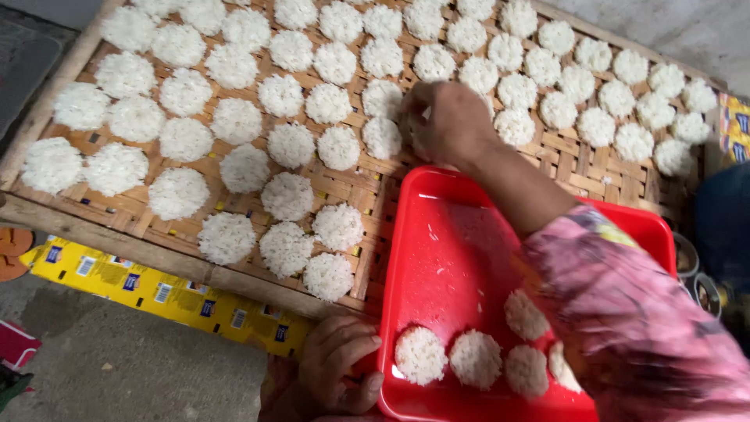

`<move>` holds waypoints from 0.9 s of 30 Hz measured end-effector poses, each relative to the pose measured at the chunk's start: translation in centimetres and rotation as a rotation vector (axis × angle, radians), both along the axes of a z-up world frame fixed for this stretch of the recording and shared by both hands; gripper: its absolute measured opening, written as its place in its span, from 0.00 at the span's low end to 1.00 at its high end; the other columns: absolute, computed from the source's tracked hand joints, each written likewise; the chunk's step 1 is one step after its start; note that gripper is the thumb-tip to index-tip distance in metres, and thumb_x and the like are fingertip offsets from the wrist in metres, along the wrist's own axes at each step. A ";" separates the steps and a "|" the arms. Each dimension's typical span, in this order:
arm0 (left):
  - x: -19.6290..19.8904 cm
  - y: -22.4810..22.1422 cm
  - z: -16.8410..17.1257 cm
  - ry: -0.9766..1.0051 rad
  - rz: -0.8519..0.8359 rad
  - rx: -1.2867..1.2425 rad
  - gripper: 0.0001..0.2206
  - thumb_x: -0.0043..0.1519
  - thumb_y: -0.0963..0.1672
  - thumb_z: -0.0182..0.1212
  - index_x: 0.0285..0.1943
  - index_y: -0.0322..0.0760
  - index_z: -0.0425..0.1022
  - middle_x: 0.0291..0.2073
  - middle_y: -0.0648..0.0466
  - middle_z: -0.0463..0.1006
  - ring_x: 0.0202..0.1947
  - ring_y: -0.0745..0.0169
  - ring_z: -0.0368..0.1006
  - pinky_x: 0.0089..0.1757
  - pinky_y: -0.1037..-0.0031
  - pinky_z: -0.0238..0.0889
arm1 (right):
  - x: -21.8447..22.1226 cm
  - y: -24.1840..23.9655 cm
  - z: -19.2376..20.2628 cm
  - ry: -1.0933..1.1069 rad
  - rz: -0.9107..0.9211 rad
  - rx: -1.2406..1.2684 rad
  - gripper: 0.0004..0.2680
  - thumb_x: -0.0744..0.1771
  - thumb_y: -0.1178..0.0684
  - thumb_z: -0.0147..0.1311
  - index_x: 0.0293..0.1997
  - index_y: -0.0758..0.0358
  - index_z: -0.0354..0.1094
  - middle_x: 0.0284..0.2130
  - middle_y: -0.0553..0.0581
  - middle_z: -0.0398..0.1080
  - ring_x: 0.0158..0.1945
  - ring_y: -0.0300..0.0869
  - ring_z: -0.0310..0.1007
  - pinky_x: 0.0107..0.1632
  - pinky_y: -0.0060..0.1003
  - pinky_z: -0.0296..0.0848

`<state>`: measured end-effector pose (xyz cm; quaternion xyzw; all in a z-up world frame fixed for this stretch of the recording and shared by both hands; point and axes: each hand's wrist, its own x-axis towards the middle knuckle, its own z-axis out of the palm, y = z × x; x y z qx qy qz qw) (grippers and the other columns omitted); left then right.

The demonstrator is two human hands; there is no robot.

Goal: Transferring shaped rice cakes from a tray to a drying rack while removing the metal molds.

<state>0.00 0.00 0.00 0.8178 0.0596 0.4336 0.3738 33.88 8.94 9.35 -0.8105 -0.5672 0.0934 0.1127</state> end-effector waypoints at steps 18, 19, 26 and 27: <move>-0.4 -1.7 -1.8 0.054 0.057 -0.013 0.16 0.60 0.49 0.59 0.48 0.33 0.72 0.41 0.45 0.81 0.41 0.49 0.79 0.50 0.59 0.75 | -3.7 -27.7 1.7 0.155 -0.065 -0.285 0.18 0.68 0.50 0.47 0.67 0.59 0.63 0.67 0.57 0.62 0.59 0.52 0.70 0.60 0.46 0.69; -0.5 -1.8 -1.9 0.050 0.088 -0.017 0.16 0.60 0.49 0.58 0.49 0.33 0.72 0.41 0.45 0.81 0.40 0.50 0.79 0.50 0.59 0.75 | -4.1 -28.0 1.1 0.138 -0.005 -0.211 0.16 0.68 0.51 0.49 0.63 0.64 0.67 0.65 0.60 0.64 0.57 0.54 0.71 0.58 0.45 0.70; -0.6 -1.7 -2.0 0.074 0.071 -0.015 0.17 0.60 0.50 0.58 0.50 0.34 0.72 0.43 0.44 0.80 0.41 0.47 0.78 0.50 0.58 0.74 | -3.1 -28.4 1.5 0.248 0.018 -0.271 0.08 0.68 0.52 0.49 0.46 0.59 0.73 0.52 0.55 0.70 0.53 0.51 0.71 0.54 0.50 0.72; -0.6 -1.6 -1.8 0.087 0.054 -0.026 0.17 0.60 0.49 0.58 0.50 0.34 0.71 0.43 0.44 0.80 0.42 0.47 0.78 0.50 0.58 0.74 | -3.2 -28.4 2.2 0.259 -0.018 -0.343 0.08 0.66 0.47 0.54 0.45 0.56 0.70 0.45 0.52 0.72 0.49 0.48 0.72 0.52 0.48 0.72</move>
